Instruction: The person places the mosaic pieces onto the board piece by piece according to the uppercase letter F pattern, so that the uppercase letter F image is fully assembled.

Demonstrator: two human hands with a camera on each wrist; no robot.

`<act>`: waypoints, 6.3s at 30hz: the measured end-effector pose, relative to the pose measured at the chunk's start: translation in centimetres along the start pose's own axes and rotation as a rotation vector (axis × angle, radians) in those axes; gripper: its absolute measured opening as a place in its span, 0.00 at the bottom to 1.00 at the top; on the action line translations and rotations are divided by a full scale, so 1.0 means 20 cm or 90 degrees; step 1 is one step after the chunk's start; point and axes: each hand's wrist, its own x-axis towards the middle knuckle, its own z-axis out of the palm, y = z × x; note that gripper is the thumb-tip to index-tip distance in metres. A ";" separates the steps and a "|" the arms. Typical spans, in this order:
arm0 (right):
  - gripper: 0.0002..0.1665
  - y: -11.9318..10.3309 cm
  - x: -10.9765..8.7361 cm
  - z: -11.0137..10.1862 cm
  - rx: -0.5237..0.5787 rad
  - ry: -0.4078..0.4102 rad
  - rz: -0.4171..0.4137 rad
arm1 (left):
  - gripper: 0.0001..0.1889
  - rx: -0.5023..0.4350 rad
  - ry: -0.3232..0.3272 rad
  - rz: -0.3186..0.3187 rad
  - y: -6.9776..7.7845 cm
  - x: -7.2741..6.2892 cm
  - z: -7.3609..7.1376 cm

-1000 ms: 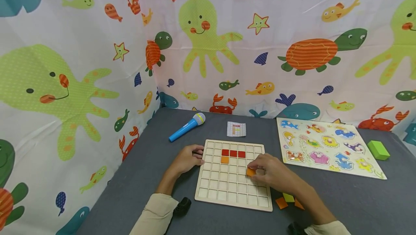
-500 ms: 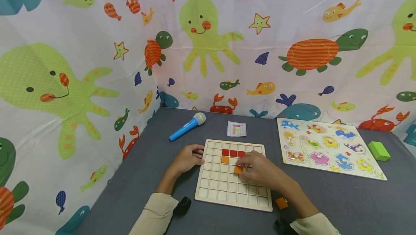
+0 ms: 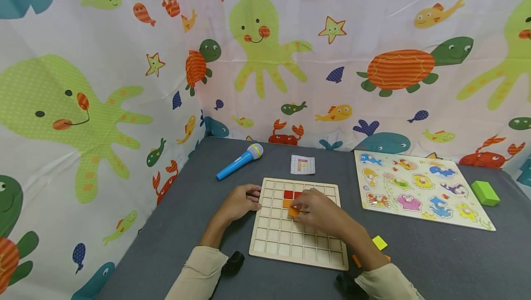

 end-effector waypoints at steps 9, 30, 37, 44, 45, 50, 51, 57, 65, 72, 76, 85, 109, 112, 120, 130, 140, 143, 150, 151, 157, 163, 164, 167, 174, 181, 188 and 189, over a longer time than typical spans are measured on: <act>0.14 -0.03 0.06 0.03 -0.031 -0.008 0.022 | 0.29 -0.001 -0.003 0.001 0.00 0.00 0.00; 0.17 -0.03 0.09 0.06 -0.020 -0.019 0.041 | 0.29 -0.007 -0.001 0.002 -0.01 0.01 0.00; 0.18 -0.04 0.09 0.06 -0.014 -0.021 0.025 | 0.29 -0.007 -0.003 0.006 -0.01 0.00 0.00; 0.18 -0.04 0.08 0.06 -0.011 -0.018 0.008 | 0.29 -0.005 -0.009 0.012 -0.01 0.01 0.00; 0.18 -0.04 0.08 0.06 -0.008 -0.018 0.007 | 0.29 -0.006 -0.008 0.010 -0.01 0.01 0.00; 0.18 -0.03 0.07 0.05 0.029 -0.017 0.009 | 0.29 -0.010 -0.003 0.008 -0.01 0.01 0.00; 0.18 -0.03 0.07 0.05 0.037 -0.017 0.010 | 0.29 -0.012 -0.002 0.008 -0.01 0.01 0.00; 0.17 -0.01 0.04 0.02 0.069 -0.010 0.016 | 0.29 -0.013 0.000 0.013 -0.02 0.01 0.00; 0.15 0.03 -0.02 -0.02 0.064 -0.011 0.024 | 0.29 -0.006 -0.005 0.008 -0.01 0.01 0.00; 0.15 0.07 -0.10 -0.06 0.063 0.003 0.012 | 0.29 0.000 -0.002 -0.008 -0.01 0.01 0.00; 0.15 0.09 -0.14 -0.08 0.055 0.007 0.015 | 0.29 0.004 -0.002 -0.011 -0.02 0.01 0.00; 0.15 0.13 -0.25 -0.13 0.044 0.013 0.041 | 0.29 0.002 0.000 -0.016 -0.02 0.02 0.00; 0.18 0.27 -0.57 -0.27 -0.018 0.049 0.127 | 0.28 -0.006 0.006 -0.018 -0.01 0.00 0.01; 0.19 0.29 -0.59 -0.27 -0.033 0.059 0.130 | 0.28 -0.006 0.006 -0.019 -0.01 0.00 0.01; 0.22 0.34 -0.67 -0.29 -0.041 0.044 0.158 | 0.29 0.000 0.005 -0.007 -0.01 0.01 0.02; 0.21 0.38 -0.74 -0.31 -0.027 0.018 0.216 | 0.28 -0.007 0.011 -0.013 -0.01 0.01 0.02; 0.18 0.42 -0.78 -0.34 0.038 -0.037 0.247 | 0.28 -0.009 0.003 -0.015 -0.01 0.01 0.01; 0.19 0.43 -0.78 -0.33 0.084 -0.061 0.241 | 0.28 -0.012 0.004 -0.016 -0.01 0.00 0.01; 0.19 0.44 -0.78 -0.32 0.105 -0.079 0.242 | 0.27 -0.010 0.009 -0.014 -0.01 0.00 0.01; 0.19 0.44 -0.78 -0.32 0.103 -0.084 0.246 | 0.27 -0.009 0.010 -0.014 -0.01 0.00 0.01; 0.20 0.45 -0.78 -0.32 0.095 -0.119 0.244 | 0.28 -0.008 0.008 -0.014 -0.01 0.00 0.01; 0.19 0.46 -0.79 -0.31 0.097 -0.124 0.224 | 0.28 -0.008 0.002 -0.013 -0.02 0.01 0.01; 0.18 0.46 -0.79 -0.31 0.097 -0.123 0.221 | 0.28 -0.010 0.001 -0.014 -0.02 0.01 0.01; 0.18 0.46 -0.80 -0.31 0.097 -0.119 0.216 | 0.28 -0.008 0.003 -0.014 -0.02 0.01 0.01; 0.19 0.46 -0.80 -0.32 0.093 -0.122 0.223 | 0.28 -0.004 0.006 -0.009 -0.01 0.01 0.01; 0.20 0.47 -0.81 -0.34 0.115 -0.134 0.227 | 0.27 -0.004 0.008 -0.010 -0.01 0.01 0.01; 0.19 0.46 -0.82 -0.34 0.104 -0.133 0.234 | 0.28 -0.007 0.009 -0.008 -0.01 0.01 0.01; 0.19 0.46 -0.82 -0.34 0.100 -0.131 0.235 | 0.28 -0.006 0.009 -0.008 -0.01 0.01 0.01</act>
